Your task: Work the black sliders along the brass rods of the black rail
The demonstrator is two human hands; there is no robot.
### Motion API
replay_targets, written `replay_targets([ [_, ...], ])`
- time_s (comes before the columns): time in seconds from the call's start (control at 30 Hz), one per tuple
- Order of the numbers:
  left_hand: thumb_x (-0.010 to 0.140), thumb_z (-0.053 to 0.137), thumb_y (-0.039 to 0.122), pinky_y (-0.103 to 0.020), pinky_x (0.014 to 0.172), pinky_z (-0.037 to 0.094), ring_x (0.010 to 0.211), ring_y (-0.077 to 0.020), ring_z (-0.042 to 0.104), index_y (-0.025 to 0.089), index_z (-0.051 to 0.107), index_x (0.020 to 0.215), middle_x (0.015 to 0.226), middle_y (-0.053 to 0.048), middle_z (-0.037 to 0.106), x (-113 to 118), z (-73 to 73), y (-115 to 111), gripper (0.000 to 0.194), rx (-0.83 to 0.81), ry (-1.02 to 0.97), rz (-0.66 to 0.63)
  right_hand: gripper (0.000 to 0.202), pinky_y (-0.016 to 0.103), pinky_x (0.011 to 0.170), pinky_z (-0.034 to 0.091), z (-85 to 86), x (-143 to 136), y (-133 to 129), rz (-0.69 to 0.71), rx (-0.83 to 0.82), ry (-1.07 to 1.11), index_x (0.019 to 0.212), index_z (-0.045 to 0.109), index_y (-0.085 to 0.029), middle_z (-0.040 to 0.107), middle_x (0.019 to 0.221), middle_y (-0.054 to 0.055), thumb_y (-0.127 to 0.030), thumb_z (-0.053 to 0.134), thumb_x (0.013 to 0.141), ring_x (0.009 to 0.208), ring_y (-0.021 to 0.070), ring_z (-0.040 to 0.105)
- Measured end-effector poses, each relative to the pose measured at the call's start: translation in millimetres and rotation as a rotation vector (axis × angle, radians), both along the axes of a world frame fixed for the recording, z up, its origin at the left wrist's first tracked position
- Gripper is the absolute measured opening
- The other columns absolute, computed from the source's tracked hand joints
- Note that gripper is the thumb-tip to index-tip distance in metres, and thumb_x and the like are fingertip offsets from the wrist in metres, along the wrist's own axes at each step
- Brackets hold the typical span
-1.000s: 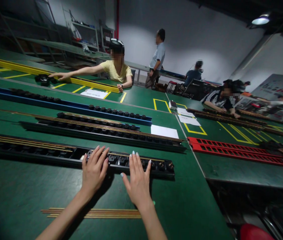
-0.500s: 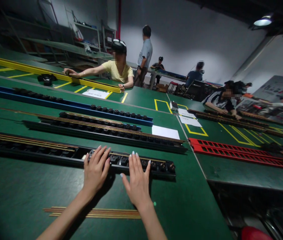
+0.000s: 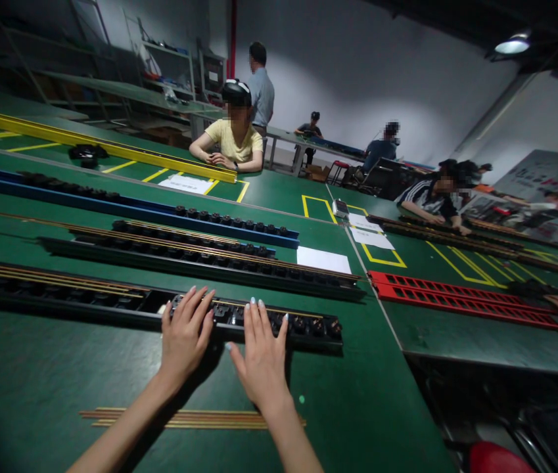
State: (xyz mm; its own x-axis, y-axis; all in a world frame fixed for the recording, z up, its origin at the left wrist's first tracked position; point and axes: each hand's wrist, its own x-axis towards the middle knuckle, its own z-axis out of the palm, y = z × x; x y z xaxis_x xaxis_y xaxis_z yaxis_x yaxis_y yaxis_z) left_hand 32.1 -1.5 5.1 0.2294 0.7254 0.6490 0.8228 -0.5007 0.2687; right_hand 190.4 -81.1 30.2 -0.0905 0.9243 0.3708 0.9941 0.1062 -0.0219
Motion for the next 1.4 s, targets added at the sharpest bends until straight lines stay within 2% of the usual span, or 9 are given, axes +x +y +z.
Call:
replay_targets([
  [0.27, 0.091, 0.043, 0.025, -0.047, 0.114, 0.014, 0.132, -0.0233, 0.044, 0.027, 0.045, 0.138, 0.137, -0.008, 0.055, -1, 0.1, 0, 0.046, -0.017, -0.048, -0.023, 0.063, 0.058, 0.114, 0.004, 3.1, -8, 2, 0.010, 0.016, 0.024, 0.150, 0.011, -0.016, 0.028, 0.152, 0.011, -0.046, 0.029, 0.098, 0.143, 0.0217, 0.023],
  [0.5, 0.092, 0.043, 0.024, -0.047, 0.114, 0.014, 0.132, -0.0229, 0.044, 0.024, 0.048, 0.135, 0.136, -0.008, 0.056, 1, 1.0, 0, 0.043, -0.020, -0.022, -0.010, 0.066, 0.057, 0.114, -0.006, 2.2, -12, 4, 0.019, 0.000, 0.020, 0.150, 0.014, -0.014, 0.021, 0.155, 0.009, -0.049, 0.031, 0.096, 0.144, 0.0203, 0.017],
  [0.83, 0.091, 0.043, 0.025, -0.047, 0.114, 0.015, 0.131, -0.0237, 0.044, 0.025, 0.047, 0.136, 0.136, -0.008, 0.056, 0, 0.7, 0, 0.045, -0.026, -0.038, -0.021, 0.068, 0.059, 0.114, 0.005, 0.1, -19, 6, 0.070, -0.008, -0.011, 0.149, 0.016, -0.013, 0.023, 0.154, 0.011, -0.050, 0.033, 0.095, 0.144, 0.0219, 0.017],
  [1.4, 0.092, 0.043, 0.025, -0.047, 0.113, 0.015, 0.132, -0.0231, 0.044, 0.022, 0.048, 0.134, 0.137, -0.008, 0.055, 0, 1.4, -1, 0.043, -0.017, -0.012, -0.008, 0.066, 0.059, 0.114, 0.004, -2.9, -20, 7, 0.042, 0.015, -0.004, 0.150, 0.013, -0.015, 0.024, 0.154, 0.011, -0.045, 0.033, 0.096, 0.145, 0.0218, 0.015],
])
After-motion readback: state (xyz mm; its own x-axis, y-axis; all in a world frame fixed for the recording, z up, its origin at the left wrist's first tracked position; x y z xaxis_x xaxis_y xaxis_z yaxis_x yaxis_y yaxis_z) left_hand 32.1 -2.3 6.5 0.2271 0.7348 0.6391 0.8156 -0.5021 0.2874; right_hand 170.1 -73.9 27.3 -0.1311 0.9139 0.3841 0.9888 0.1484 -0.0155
